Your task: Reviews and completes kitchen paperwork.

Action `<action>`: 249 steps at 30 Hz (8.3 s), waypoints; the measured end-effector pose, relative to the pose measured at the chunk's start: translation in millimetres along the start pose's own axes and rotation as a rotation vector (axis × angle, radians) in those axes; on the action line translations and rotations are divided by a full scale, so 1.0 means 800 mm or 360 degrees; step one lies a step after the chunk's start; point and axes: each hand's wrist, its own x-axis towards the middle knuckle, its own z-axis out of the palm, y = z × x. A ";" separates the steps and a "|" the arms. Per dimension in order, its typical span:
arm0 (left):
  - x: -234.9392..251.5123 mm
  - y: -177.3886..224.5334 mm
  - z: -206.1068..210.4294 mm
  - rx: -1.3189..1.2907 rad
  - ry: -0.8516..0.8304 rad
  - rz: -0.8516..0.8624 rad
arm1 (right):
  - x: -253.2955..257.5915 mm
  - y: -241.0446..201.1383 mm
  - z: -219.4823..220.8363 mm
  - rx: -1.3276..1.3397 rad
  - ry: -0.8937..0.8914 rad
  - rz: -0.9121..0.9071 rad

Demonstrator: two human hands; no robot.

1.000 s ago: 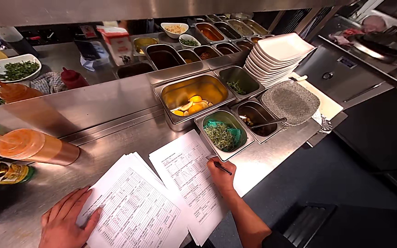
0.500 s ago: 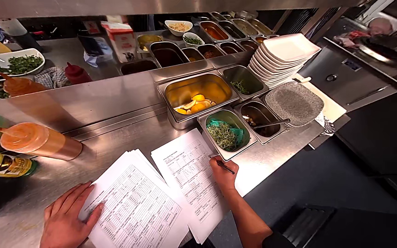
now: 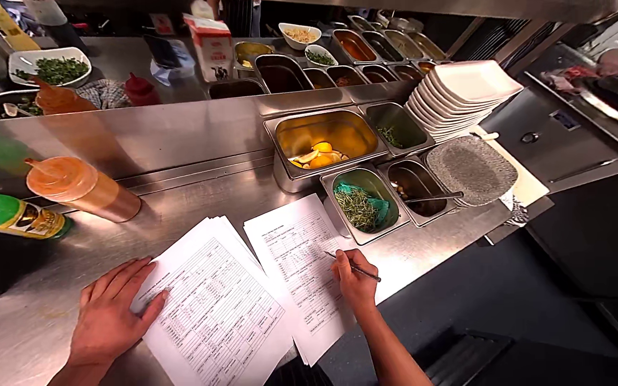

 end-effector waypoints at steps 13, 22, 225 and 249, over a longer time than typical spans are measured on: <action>-0.002 0.000 -0.003 0.0013 -0.0002 -0.0020 | -0.015 -0.032 0.032 -0.0013 -0.0195 -0.0116; 0.004 0.014 -0.011 0.0012 -0.0058 -0.0051 | -0.083 -0.108 0.138 0.0236 -0.0768 -0.0256; 0.004 0.009 -0.004 0.0009 -0.0033 -0.0041 | -0.063 -0.065 0.170 -0.0106 -0.0352 -0.0598; 0.002 0.006 0.001 -0.0015 0.0002 -0.0013 | -0.034 -0.065 0.109 0.0384 -0.0394 -0.0056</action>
